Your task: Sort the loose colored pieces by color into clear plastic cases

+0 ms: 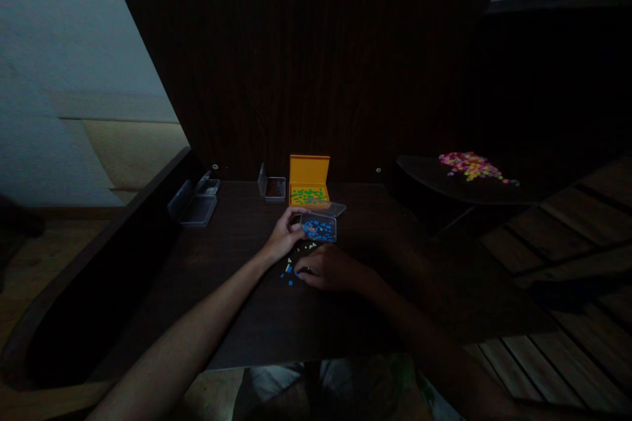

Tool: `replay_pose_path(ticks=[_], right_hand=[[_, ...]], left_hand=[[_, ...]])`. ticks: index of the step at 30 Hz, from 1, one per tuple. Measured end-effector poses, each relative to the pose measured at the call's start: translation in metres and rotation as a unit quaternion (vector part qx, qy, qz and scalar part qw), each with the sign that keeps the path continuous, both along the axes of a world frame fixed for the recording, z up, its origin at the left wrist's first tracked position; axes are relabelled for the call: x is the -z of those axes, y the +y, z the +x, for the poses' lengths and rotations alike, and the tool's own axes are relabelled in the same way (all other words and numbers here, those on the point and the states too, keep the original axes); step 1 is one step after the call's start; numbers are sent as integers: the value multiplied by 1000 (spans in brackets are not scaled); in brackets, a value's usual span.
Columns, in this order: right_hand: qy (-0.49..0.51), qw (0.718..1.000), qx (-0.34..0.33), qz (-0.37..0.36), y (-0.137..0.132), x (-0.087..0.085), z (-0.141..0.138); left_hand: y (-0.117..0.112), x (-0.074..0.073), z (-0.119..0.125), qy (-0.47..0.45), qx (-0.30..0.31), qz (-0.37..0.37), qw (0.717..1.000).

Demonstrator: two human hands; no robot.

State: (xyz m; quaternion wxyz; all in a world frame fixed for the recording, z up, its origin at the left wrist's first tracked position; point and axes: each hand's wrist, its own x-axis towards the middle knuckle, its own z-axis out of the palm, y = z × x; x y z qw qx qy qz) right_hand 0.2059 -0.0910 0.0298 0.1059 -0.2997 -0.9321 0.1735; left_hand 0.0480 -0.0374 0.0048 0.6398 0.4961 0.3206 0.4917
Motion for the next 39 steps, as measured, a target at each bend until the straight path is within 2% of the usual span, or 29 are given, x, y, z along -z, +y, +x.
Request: replay_pose_path(ticks=[15, 30, 39], right_hand=[[-4, 1000, 9, 9, -1, 0, 1], [18, 1000, -16, 9, -2, -1, 1], [11, 1000, 17, -1, -3, -2, 3]], left_hand=[[-1, -1, 0, 1, 9, -3, 1000], [1, 1, 1, -6, 8, -6, 1000], [2, 3, -1, -5, 11, 3, 1000]])
